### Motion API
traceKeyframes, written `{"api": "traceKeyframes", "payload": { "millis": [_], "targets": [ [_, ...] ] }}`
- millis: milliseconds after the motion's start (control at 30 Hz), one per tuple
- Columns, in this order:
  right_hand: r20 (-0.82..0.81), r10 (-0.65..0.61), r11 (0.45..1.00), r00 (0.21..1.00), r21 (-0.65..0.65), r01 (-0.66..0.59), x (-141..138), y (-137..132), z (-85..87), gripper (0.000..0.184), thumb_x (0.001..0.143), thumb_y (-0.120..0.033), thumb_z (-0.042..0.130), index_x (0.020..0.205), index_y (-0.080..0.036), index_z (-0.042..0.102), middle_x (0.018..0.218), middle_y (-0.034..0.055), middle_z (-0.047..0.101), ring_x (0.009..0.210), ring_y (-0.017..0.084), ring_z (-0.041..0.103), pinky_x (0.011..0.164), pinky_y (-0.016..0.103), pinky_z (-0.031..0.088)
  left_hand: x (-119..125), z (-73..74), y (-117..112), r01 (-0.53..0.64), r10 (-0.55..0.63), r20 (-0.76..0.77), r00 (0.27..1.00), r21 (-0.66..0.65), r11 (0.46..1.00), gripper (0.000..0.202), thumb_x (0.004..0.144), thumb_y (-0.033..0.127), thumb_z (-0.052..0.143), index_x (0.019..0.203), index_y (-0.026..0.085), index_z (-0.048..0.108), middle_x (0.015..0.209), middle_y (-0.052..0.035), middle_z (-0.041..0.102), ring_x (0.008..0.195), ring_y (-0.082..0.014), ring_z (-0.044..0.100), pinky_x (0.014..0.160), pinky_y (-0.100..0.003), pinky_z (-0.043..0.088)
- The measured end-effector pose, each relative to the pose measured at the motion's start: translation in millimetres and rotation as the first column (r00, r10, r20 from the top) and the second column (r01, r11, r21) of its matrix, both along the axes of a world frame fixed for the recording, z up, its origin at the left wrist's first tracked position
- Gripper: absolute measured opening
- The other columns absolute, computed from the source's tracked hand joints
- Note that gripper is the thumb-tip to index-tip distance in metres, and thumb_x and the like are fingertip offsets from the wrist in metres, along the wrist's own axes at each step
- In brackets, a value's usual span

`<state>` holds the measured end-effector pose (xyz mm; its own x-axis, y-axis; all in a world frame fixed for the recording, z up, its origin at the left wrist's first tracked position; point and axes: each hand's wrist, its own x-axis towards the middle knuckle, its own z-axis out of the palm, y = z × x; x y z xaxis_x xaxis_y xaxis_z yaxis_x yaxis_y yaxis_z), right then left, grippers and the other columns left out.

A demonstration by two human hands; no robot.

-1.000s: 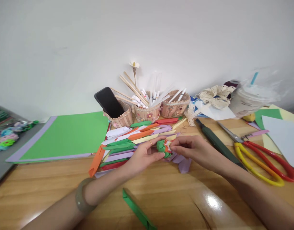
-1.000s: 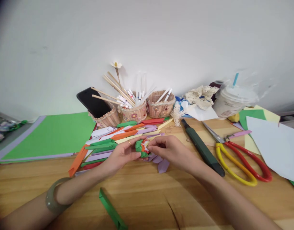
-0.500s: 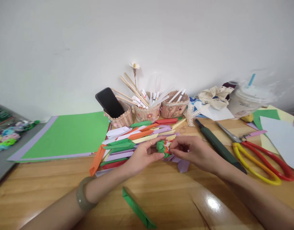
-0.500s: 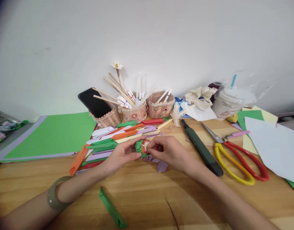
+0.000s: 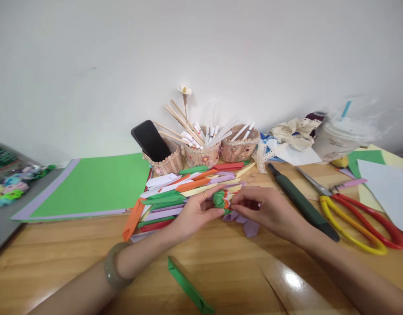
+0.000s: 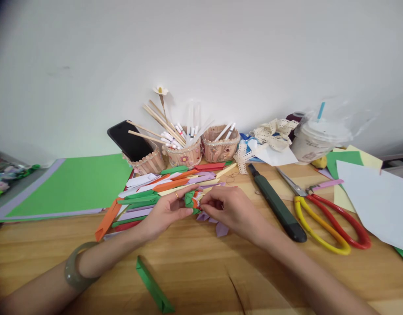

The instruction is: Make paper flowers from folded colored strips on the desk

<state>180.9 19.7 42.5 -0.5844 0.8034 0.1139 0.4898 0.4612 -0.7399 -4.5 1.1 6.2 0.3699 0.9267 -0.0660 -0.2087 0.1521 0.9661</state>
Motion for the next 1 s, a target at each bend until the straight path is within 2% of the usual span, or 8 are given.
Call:
{"api": "traceKeyframes", "payload": {
  "millis": [233, 467, 633, 833, 1000],
  "targets": [
    [0.059, -0.035, 0.996, 0.998, 0.087, 0.03, -2.8, -1.3, -6.2, 0.009, 0.078, -0.017, 0.056, 0.07, -0.016, 0.06, 0.059, -0.001, 0.058, 0.051, 0.009, 0.05, 0.048, 0.019, 0.037, -0.2, -0.3, 0.2, 0.009, -0.008, -0.034, 0.999, 0.014, 1.0, 0.055, 0.065, 0.019, 0.07, 0.118, 0.025, 0.056, 0.108, -0.0039, 0.062, 0.101, -0.0203, 0.054, 0.089, -0.034, 0.041],
    [0.098, 0.005, 0.953, 0.995, 0.302, -0.035, -0.9, -5.3, -5.5, 0.011, 0.082, -0.018, 0.054, 0.073, -0.017, 0.059, 0.065, 0.0013, 0.061, 0.055, 0.011, 0.051, 0.051, 0.021, 0.038, 0.2, -2.2, 0.3, 0.007, -0.007, -0.013, 1.0, 0.011, 1.0, 0.06, 0.066, 0.021, 0.069, 0.124, 0.026, 0.051, 0.109, -0.0032, 0.06, 0.101, -0.0194, 0.054, 0.09, -0.034, 0.04],
    [0.139, 0.028, 0.943, 0.99, 0.325, -0.072, 2.8, -2.7, -8.5, 0.011, 0.084, -0.021, 0.052, 0.081, -0.019, 0.063, 0.074, 0.0026, 0.066, 0.064, 0.013, 0.056, 0.057, 0.022, 0.041, 0.4, 0.2, -0.1, 0.012, -0.012, -0.01, 1.0, -0.014, 1.0, 0.062, 0.066, 0.021, 0.069, 0.125, 0.027, 0.049, 0.108, -0.0034, 0.061, 0.1, -0.0188, 0.054, 0.089, -0.034, 0.041],
    [0.159, 0.006, 0.936, 0.987, 0.348, -0.062, 1.3, -2.3, -12.4, 0.011, 0.084, -0.021, 0.053, 0.083, -0.018, 0.064, 0.076, 0.0044, 0.067, 0.065, 0.014, 0.058, 0.058, 0.023, 0.042, 1.1, 1.8, 0.1, -0.029, 0.028, -0.044, 0.999, -0.008, 1.0, 0.063, 0.065, 0.019, 0.069, 0.124, 0.027, 0.05, 0.122, -0.0044, 0.054, 0.101, -0.0193, 0.054, 0.092, -0.035, 0.04],
    [0.124, -0.015, 0.927, 0.992, 0.375, -0.032, -1.7, -6.9, -9.8, 0.013, 0.084, -0.019, 0.05, 0.077, -0.017, 0.062, 0.072, 0.0042, 0.065, 0.059, 0.012, 0.056, 0.054, 0.021, 0.04, 1.5, 0.0, 0.8, -0.011, 0.011, -0.024, 1.0, 0.008, 1.0, 0.062, 0.066, 0.02, 0.068, 0.125, 0.027, 0.049, 0.114, -0.0032, 0.06, 0.102, -0.0198, 0.054, 0.09, -0.034, 0.041]
  ]
}}
